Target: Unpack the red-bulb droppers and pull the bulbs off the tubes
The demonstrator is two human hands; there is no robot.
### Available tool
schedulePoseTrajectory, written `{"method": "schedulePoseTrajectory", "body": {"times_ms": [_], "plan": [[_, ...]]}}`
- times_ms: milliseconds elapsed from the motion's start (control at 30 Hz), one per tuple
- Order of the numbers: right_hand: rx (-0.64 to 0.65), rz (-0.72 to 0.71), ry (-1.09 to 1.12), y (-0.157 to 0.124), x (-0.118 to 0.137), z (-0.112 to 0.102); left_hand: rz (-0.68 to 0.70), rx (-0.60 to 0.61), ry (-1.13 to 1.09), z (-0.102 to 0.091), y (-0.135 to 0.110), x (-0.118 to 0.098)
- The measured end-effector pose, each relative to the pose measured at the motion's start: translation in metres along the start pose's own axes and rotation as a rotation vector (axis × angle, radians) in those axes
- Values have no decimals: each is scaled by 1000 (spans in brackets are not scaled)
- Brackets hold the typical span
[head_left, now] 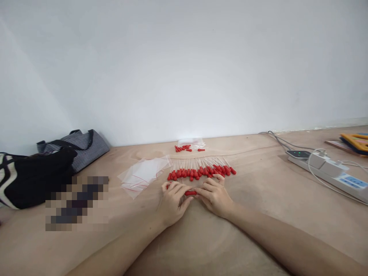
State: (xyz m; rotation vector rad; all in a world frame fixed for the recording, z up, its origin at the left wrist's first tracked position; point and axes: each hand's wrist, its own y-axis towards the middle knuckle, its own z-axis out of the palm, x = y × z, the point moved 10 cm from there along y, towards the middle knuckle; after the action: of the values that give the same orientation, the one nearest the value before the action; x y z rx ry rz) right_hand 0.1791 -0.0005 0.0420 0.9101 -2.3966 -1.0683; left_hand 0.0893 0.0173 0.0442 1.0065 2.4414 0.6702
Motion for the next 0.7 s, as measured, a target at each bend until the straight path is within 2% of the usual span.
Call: {"method": "schedulePoseTrajectory", "body": {"times_ms": [200, 467, 700], "plan": [[8, -23, -48, 0, 5, 4, 91, -55, 125, -6, 0, -7], [-10, -134, -147, -3, 14, 4, 329, -204, 310, -12, -7, -28], [12, -156, -158, -2, 17, 5, 325, -190, 328, -12, -8, -25]]}}
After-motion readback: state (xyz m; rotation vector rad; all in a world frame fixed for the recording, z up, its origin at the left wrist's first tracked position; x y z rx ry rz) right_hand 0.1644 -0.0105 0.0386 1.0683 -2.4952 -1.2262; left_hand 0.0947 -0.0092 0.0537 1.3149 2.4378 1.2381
